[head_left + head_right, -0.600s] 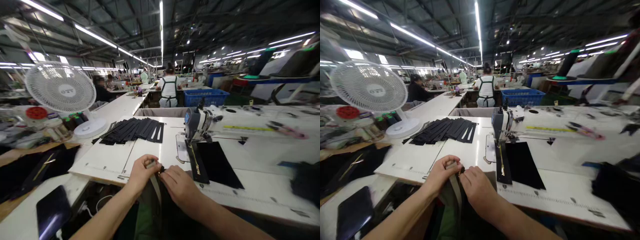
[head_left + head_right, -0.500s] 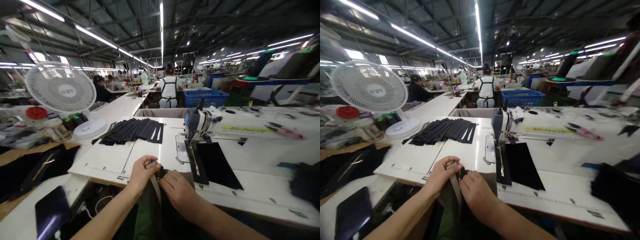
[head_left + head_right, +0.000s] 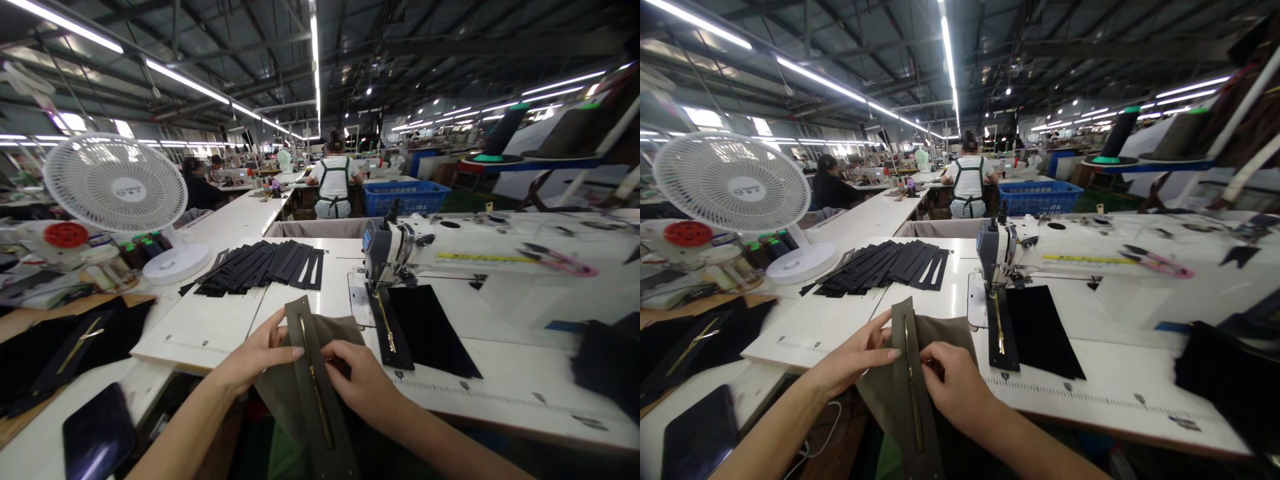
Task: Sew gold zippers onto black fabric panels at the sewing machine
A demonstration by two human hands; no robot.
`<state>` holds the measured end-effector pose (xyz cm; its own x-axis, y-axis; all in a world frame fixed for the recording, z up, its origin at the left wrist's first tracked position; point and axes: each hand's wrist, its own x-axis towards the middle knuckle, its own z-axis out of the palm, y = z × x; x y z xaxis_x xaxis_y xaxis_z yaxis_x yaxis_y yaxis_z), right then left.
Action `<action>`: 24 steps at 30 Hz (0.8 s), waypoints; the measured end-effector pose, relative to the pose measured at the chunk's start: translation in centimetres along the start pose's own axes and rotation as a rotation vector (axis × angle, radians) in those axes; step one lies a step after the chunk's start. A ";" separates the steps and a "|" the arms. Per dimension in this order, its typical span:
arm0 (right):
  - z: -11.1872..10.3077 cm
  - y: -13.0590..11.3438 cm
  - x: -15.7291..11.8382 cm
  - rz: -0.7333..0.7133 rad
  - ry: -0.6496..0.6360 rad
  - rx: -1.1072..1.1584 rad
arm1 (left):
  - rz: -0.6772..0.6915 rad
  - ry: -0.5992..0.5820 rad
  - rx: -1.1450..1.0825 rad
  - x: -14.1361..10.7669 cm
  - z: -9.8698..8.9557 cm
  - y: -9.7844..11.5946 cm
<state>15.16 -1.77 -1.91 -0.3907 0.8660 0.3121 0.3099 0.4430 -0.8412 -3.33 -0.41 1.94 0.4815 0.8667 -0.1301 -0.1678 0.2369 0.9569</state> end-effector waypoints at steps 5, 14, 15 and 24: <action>0.0 -0.8 0.6 0.114 -0.043 0.209 | -0.031 0.095 0.011 -0.1 -0.5 -0.3; -1.7 -2.6 3.1 0.035 -0.027 -0.071 | 0.055 0.198 0.183 1.0 0.5 2.5; -1.9 -2.7 3.3 0.021 0.001 -0.082 | 0.056 0.191 0.191 1.1 0.5 2.9; -2.8 -3.6 3.9 0.184 -0.050 0.211 | 0.056 0.109 0.245 1.3 0.4 5.3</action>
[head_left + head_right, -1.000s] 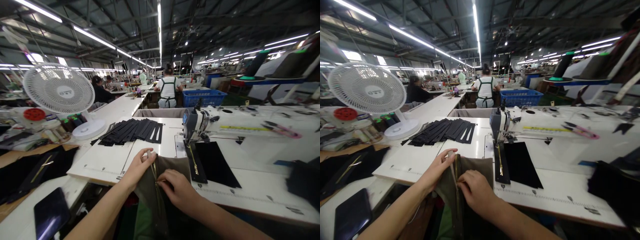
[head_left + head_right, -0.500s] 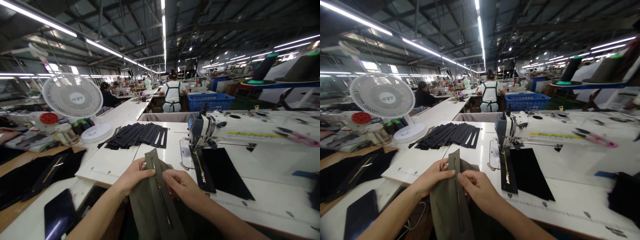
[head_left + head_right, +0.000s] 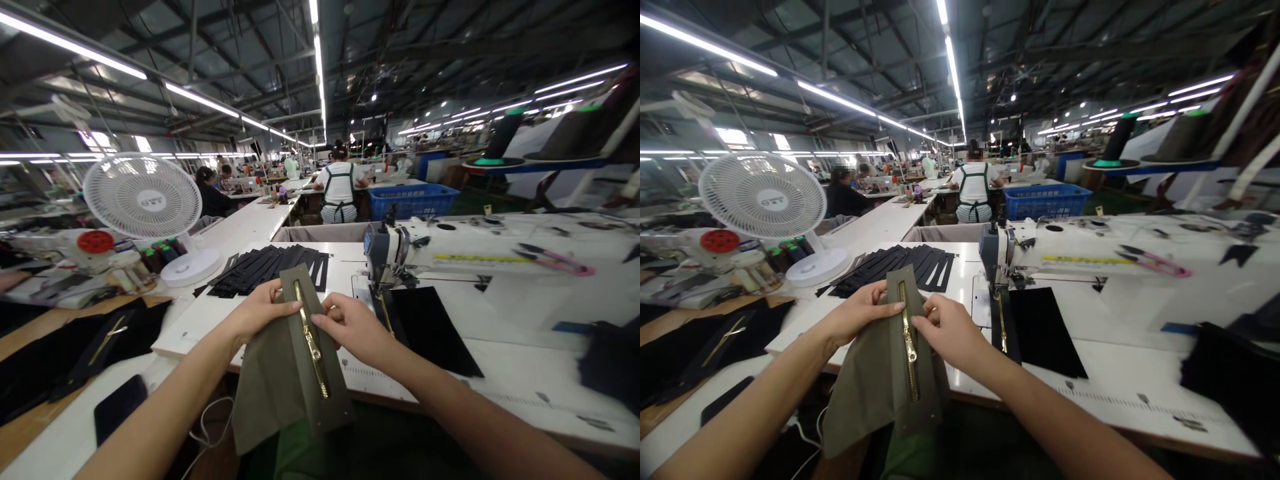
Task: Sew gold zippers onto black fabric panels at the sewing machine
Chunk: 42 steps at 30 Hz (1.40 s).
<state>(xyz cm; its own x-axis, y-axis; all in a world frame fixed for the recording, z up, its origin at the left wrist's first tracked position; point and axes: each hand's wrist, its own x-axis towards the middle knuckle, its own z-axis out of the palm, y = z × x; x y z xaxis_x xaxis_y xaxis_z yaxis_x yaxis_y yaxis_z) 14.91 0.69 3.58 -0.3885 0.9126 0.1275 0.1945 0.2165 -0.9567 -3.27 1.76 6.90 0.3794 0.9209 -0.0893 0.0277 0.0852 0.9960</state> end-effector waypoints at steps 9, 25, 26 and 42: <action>0.0 -0.3 -0.1 0.019 -0.116 0.146 | 0.064 -0.013 0.009 -0.2 -0.2 1.0; -0.3 -1.5 -0.2 -0.037 -0.168 0.149 | 0.127 -0.008 0.096 -0.3 -0.3 2.0; -0.3 -1.4 -0.2 -0.039 -0.167 0.151 | 0.130 -0.008 0.102 -0.3 -0.2 2.0; -0.5 -0.9 -0.1 -0.052 -0.165 0.236 | 0.119 -0.025 0.082 0.1 0.2 2.4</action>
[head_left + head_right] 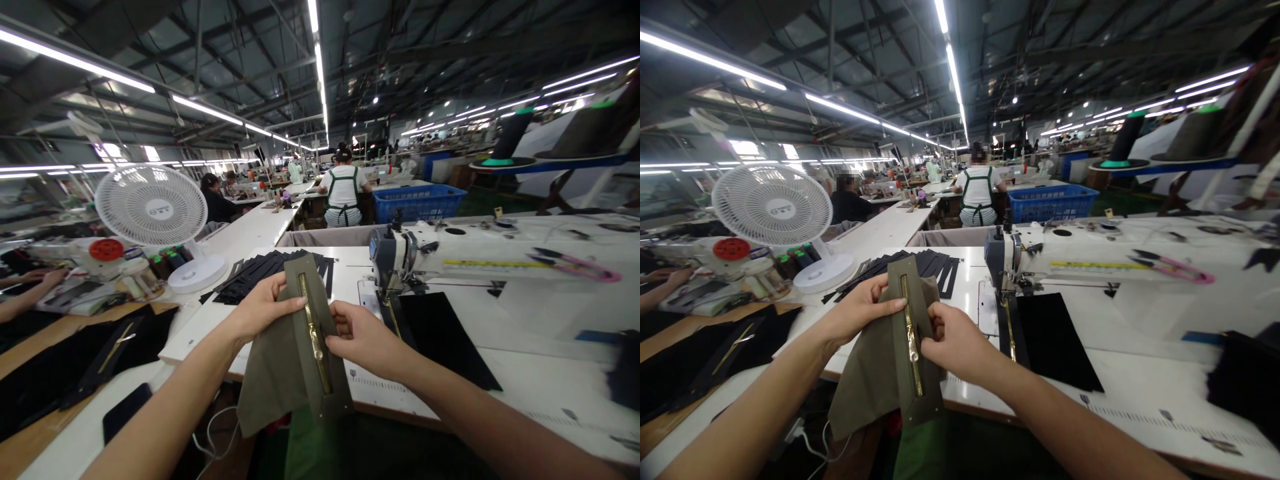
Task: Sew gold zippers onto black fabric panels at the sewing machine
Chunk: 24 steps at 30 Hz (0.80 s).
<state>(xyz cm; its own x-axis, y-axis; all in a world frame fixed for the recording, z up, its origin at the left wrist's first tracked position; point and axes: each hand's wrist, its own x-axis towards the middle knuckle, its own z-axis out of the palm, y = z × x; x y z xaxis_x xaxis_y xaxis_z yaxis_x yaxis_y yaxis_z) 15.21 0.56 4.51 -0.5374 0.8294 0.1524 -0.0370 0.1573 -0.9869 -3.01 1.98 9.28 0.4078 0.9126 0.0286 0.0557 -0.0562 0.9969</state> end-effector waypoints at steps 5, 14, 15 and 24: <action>-0.4 -0.1 0.7 -0.022 -0.023 0.070 | 0.000 -0.033 -0.022 0.9 -0.3 0.4; -1.8 1.2 2.8 -0.034 -0.075 0.114 | 0.044 -0.001 0.040 2.7 -0.8 0.9; -1.9 1.3 3.0 -0.033 -0.076 0.116 | 0.051 -0.002 0.055 2.8 -0.9 1.0; -2.5 1.5 4.1 -0.027 0.009 -0.009 | 0.062 0.077 0.201 4.7 -2.4 0.7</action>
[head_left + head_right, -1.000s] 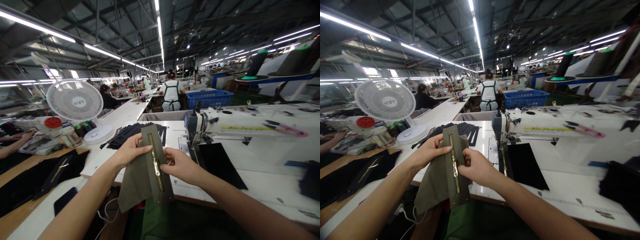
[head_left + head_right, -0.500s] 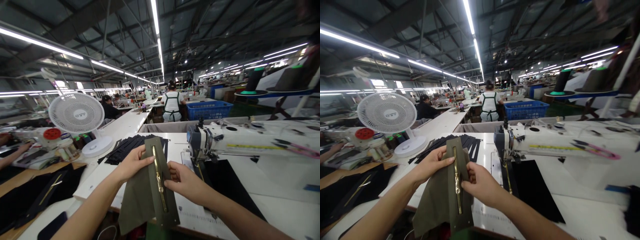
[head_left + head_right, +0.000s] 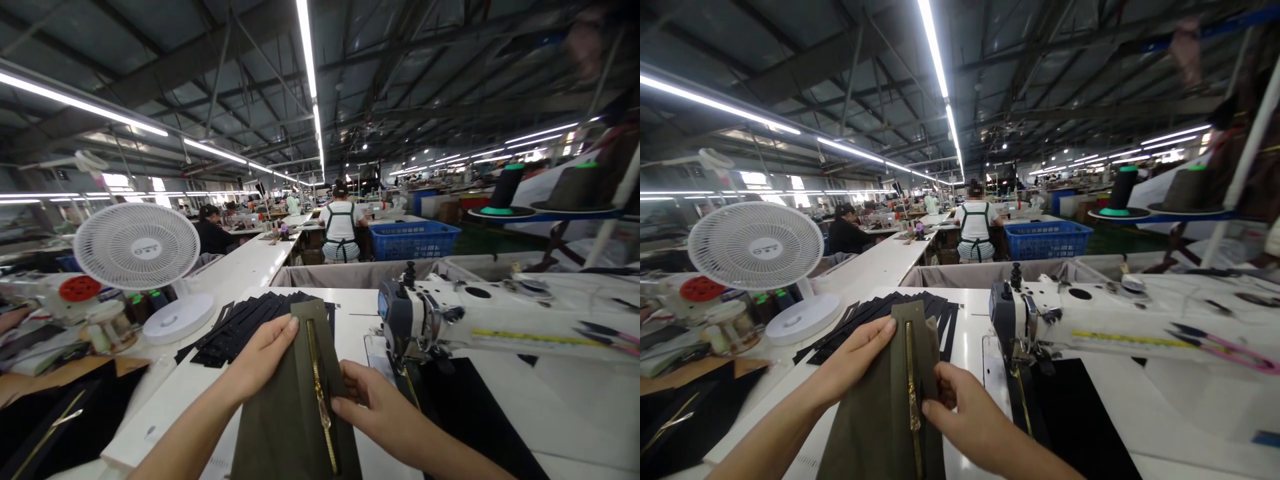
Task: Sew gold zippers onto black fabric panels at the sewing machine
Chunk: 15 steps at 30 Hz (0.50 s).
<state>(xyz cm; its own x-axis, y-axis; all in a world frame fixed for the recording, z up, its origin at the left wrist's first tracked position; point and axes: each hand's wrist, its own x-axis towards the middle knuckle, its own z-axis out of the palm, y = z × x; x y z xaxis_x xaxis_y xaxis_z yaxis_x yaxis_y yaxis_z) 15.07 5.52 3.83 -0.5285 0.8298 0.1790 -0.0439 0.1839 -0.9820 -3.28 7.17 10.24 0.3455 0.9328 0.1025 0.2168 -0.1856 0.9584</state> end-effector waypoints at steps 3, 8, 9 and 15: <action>-0.4 0.2 0.3 -0.018 0.043 -0.036 | 0.022 0.015 0.031 0.8 -0.3 -0.3; -1.0 0.7 0.9 -0.035 0.076 -0.067 | 0.058 0.009 0.025 2.1 -0.4 -0.4; -1.1 0.8 1.0 -0.032 0.086 -0.088 | 0.062 0.006 0.018 2.3 -0.4 -0.4; -2.0 1.4 1.7 -0.030 0.166 -0.298 | 0.057 -0.066 -0.035 3.7 -0.5 -0.8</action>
<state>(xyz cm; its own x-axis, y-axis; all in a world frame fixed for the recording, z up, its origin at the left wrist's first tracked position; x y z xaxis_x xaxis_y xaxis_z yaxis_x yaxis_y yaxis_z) 15.81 8.29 2.85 -0.3845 0.8916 0.2393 0.2049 0.3352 -0.9196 -2.64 10.93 10.01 0.4163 0.8983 0.1406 0.1635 -0.2260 0.9603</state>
